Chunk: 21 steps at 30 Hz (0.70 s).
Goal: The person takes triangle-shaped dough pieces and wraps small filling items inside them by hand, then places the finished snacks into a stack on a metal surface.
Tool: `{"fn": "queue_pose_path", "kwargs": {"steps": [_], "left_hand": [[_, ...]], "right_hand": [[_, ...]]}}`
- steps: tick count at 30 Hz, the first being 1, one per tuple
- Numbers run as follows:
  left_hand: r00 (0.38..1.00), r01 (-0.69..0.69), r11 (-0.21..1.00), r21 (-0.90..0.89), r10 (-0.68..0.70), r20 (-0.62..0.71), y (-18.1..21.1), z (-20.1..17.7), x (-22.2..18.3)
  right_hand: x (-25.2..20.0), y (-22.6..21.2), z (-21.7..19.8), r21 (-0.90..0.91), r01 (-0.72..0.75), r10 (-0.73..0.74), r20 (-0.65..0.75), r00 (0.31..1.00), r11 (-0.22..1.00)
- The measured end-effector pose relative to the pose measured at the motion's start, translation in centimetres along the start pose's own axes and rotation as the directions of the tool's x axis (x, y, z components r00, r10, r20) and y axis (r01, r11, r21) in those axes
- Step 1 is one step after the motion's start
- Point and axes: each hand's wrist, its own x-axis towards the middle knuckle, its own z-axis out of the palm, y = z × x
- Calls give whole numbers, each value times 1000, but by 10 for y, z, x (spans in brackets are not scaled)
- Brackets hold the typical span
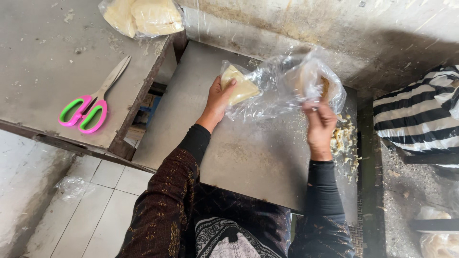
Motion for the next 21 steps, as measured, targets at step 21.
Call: {"fn": "queue_pose_path", "kwargs": {"steps": [21], "left_hand": [[982, 36, 972, 231, -78, 173, -5, 2, -6]], "right_hand": [[-2, 0, -5, -521, 205, 50, 433, 900, 828]]}}
